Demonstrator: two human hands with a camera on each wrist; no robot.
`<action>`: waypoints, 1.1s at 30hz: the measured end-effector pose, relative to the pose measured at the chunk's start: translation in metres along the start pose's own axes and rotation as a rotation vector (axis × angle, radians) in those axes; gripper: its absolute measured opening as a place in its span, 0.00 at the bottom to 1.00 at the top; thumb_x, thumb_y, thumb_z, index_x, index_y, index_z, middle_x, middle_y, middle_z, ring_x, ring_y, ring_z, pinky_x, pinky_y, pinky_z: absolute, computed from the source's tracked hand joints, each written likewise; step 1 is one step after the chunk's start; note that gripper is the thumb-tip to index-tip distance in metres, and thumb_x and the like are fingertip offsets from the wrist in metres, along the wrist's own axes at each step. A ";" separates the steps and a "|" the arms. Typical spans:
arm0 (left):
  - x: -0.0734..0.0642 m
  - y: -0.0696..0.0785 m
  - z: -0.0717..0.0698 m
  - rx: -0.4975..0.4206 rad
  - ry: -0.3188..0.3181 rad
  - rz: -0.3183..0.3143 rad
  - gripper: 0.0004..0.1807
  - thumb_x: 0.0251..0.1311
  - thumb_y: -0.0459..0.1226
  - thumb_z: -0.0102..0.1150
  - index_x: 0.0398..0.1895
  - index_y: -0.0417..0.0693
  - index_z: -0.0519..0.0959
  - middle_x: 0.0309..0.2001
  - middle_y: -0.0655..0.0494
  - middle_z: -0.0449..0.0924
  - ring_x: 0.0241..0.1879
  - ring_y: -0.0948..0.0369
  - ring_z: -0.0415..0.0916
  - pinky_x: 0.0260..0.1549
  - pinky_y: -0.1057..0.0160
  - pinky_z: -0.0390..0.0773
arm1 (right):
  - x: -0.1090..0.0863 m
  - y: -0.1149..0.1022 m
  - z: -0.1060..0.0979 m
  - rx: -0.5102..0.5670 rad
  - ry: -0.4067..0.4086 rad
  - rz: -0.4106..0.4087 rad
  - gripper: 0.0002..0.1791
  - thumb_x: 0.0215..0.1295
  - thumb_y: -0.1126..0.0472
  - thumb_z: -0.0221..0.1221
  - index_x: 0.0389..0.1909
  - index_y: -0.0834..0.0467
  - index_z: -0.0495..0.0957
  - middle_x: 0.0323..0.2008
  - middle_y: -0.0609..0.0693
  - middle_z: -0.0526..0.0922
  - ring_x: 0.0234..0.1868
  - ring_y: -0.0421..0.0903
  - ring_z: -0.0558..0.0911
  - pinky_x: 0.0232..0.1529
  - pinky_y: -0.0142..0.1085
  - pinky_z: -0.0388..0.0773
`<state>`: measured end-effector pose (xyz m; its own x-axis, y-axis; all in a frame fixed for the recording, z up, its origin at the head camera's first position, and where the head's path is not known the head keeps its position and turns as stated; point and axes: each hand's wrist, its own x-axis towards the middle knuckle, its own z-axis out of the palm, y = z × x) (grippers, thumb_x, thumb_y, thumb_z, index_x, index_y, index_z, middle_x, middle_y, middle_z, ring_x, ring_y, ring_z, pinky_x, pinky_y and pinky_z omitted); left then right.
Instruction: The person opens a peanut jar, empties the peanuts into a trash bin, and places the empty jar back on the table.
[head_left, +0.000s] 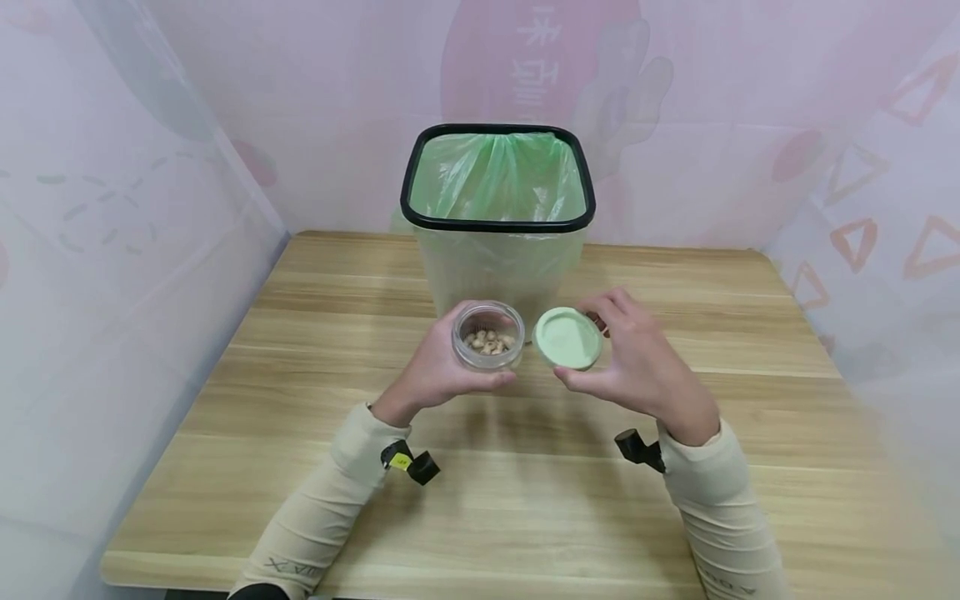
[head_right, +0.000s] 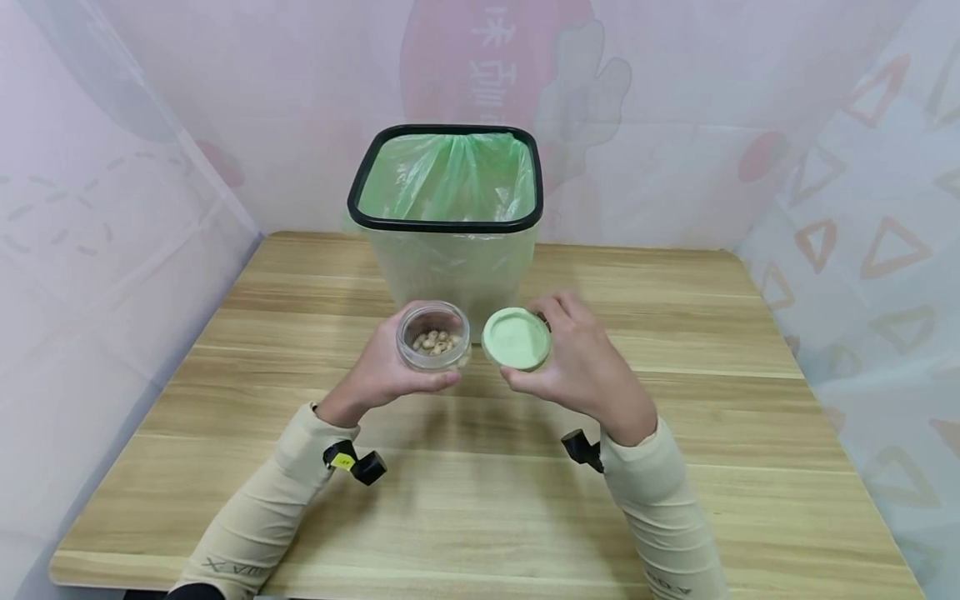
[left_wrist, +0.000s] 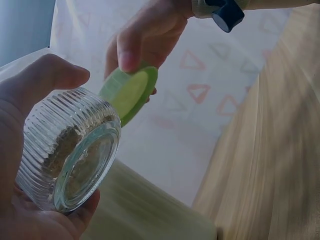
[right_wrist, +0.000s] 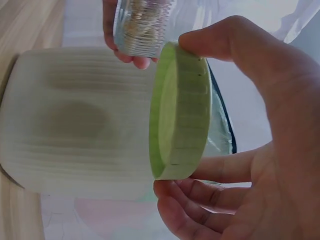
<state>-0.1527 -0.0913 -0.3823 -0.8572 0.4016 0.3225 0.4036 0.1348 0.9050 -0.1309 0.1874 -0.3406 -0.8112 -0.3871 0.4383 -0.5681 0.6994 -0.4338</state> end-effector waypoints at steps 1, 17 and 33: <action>0.000 -0.001 0.000 0.003 0.002 -0.002 0.43 0.40 0.35 0.86 0.64 0.46 0.76 0.58 0.52 0.84 0.58 0.56 0.81 0.67 0.55 0.77 | 0.000 0.001 0.002 -0.005 -0.013 0.011 0.36 0.41 0.47 0.80 0.50 0.59 0.81 0.40 0.51 0.78 0.41 0.47 0.77 0.43 0.40 0.76; 0.002 -0.004 -0.003 -0.001 0.008 -0.005 0.42 0.41 0.35 0.85 0.64 0.46 0.77 0.57 0.53 0.85 0.58 0.57 0.81 0.67 0.53 0.77 | 0.009 0.017 0.044 -0.072 -0.252 0.119 0.37 0.43 0.47 0.77 0.53 0.62 0.80 0.47 0.56 0.82 0.44 0.53 0.80 0.45 0.47 0.82; 0.002 -0.003 -0.004 -0.025 0.015 -0.028 0.43 0.40 0.34 0.86 0.64 0.46 0.76 0.57 0.53 0.84 0.59 0.57 0.81 0.68 0.50 0.76 | 0.007 0.039 0.074 -0.100 -0.366 0.153 0.38 0.42 0.50 0.80 0.52 0.69 0.80 0.47 0.61 0.81 0.42 0.54 0.82 0.46 0.49 0.85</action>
<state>-0.1566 -0.0942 -0.3837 -0.8726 0.3844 0.3012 0.3718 0.1229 0.9202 -0.1691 0.1673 -0.4120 -0.8916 -0.4492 0.0580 -0.4350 0.8136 -0.3859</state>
